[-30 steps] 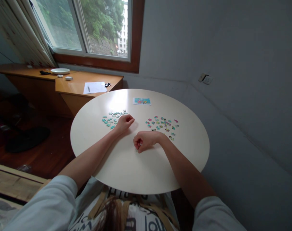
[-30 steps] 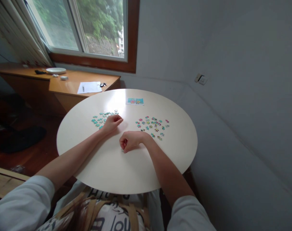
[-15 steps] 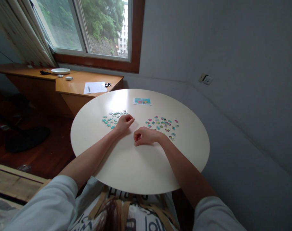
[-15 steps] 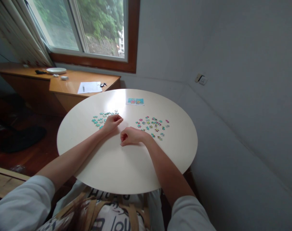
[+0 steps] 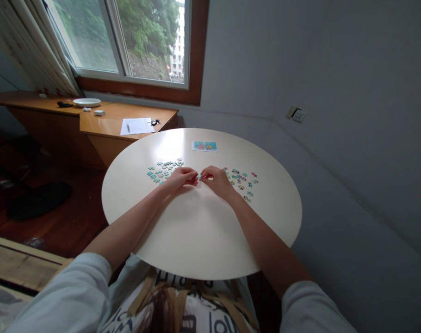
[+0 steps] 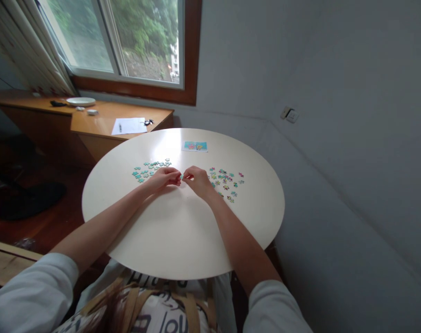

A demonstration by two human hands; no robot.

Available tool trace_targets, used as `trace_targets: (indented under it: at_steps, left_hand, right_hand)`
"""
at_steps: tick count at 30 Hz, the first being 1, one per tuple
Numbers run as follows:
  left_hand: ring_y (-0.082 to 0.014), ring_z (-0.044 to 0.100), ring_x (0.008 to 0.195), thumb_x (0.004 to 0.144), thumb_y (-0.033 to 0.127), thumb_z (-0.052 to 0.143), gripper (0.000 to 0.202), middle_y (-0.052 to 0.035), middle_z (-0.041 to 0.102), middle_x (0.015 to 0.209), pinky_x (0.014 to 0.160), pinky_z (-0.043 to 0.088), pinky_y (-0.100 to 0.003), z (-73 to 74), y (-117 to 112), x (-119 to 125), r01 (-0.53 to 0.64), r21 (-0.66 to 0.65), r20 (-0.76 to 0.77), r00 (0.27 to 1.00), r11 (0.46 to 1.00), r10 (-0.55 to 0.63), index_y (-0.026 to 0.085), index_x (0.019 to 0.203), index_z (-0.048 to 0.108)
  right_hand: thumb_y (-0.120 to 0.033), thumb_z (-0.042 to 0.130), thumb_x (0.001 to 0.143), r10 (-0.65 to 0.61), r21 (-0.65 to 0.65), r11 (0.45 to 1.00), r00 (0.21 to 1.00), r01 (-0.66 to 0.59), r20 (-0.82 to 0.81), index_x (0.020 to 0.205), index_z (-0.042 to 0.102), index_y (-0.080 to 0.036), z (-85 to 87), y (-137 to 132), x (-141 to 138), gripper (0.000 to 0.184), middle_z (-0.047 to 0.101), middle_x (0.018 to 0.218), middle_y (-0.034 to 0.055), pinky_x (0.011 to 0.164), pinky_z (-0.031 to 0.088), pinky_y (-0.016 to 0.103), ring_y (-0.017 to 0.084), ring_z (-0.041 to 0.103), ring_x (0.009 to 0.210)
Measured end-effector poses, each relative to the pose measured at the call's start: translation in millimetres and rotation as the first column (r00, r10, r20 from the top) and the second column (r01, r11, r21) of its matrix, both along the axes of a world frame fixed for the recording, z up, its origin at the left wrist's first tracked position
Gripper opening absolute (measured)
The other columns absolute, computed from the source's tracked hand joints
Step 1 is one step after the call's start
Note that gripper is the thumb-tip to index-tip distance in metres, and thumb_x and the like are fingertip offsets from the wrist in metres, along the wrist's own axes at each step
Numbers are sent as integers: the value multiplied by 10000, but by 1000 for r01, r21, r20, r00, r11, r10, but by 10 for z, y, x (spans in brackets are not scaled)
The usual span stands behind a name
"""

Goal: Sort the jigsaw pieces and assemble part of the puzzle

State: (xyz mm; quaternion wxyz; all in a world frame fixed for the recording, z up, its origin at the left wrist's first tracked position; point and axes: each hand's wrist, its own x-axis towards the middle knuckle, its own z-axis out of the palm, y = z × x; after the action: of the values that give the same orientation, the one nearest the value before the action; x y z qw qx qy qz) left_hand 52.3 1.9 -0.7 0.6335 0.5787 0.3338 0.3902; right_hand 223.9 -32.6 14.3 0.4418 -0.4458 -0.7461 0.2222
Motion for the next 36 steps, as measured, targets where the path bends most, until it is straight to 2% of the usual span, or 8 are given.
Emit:
trace_targets:
  at_steps: [6, 12, 19, 22, 25, 30, 33, 36]
  left_hand:
    - [-134, 626, 602, 581, 365, 816, 351, -21, 631, 620, 700, 531, -325, 2, -2, -8, 1, 9, 24, 1000, 1000, -1, 112, 741, 633]
    - [-137, 636, 624, 538, 333, 842, 368, -21, 648, 662, 716, 537, -323, -3, 11, -15, 4, 37, 71, 997, 999, -7, 115, 767, 652]
    - [-128, 628, 606, 581, 288, 817, 319, -9, 633, 626, 693, 539, -319, -8, 17, -11, -32, 88, 54, 998, 996, 28, 121, 775, 628]
    - [-125, 624, 589, 587, 288, 810, 305, -9, 637, 621, 668, 539, -308, -14, 18, -6, -26, 115, 44, 999, 993, 21, 122, 762, 625]
    - [-126, 624, 586, 575, 310, 810, 311, -8, 642, 621, 650, 537, -294, 5, -5, 7, -14, 140, 18, 1000, 990, 12, 122, 742, 627]
    - [-125, 622, 563, 555, 314, 819, 318, 2, 624, 582, 609, 526, -269, 67, -64, 46, -38, 145, -16, 999, 989, 40, 117, 692, 610]
    - [-114, 610, 525, 548, 274, 821, 294, 12, 607, 557, 579, 524, -256, 90, -77, 76, -56, 146, -3, 998, 988, 57, 113, 670, 608]
    - [-99, 588, 484, 594, 229, 787, 231, 17, 588, 524, 534, 519, -236, 115, -83, 101, -112, 129, 1, 994, 985, 113, 108, 648, 598]
  right_hand:
    - [-142, 593, 737, 31, 24, 999, 999, -32, 9, 652, 637, -187, -49, 11, -2, 106, 649, 864, 40, 773, 512, 292, 151, 611, 813]
    - [-204, 599, 757, 58, 27, 998, 997, -56, -56, 689, 674, -186, -57, 12, 6, 103, 665, 902, 66, 791, 530, 325, 172, 626, 845]
    - [-254, 633, 745, -59, -101, 994, 979, 40, -193, 834, 669, -169, -76, 58, -10, 127, 685, 915, 64, 837, 531, 325, 171, 649, 849]
    - [-278, 651, 738, -88, -148, 987, 975, 58, -204, 866, 668, -152, -80, 65, -5, 181, 693, 875, 72, 786, 534, 316, 169, 653, 792]
    - [-315, 662, 729, -58, -201, 980, 977, 15, -207, 840, 670, -146, -101, 54, -9, 203, 694, 786, 64, 713, 531, 301, 166, 649, 727]
    - [-389, 672, 710, -20, -200, 979, 972, -27, -233, 773, 681, -161, -125, 49, -24, 237, 691, 725, 45, 662, 511, 280, 153, 631, 664]
    - [-376, 653, 715, -54, -173, 985, 978, 18, -202, 746, 694, -170, -98, 81, 13, 212, 689, 718, 37, 645, 493, 270, 145, 611, 651]
    - [-370, 637, 714, -151, -170, 979, 967, 116, -207, 754, 702, -168, -39, 130, 134, 216, 693, 731, 43, 619, 478, 263, 149, 607, 661]
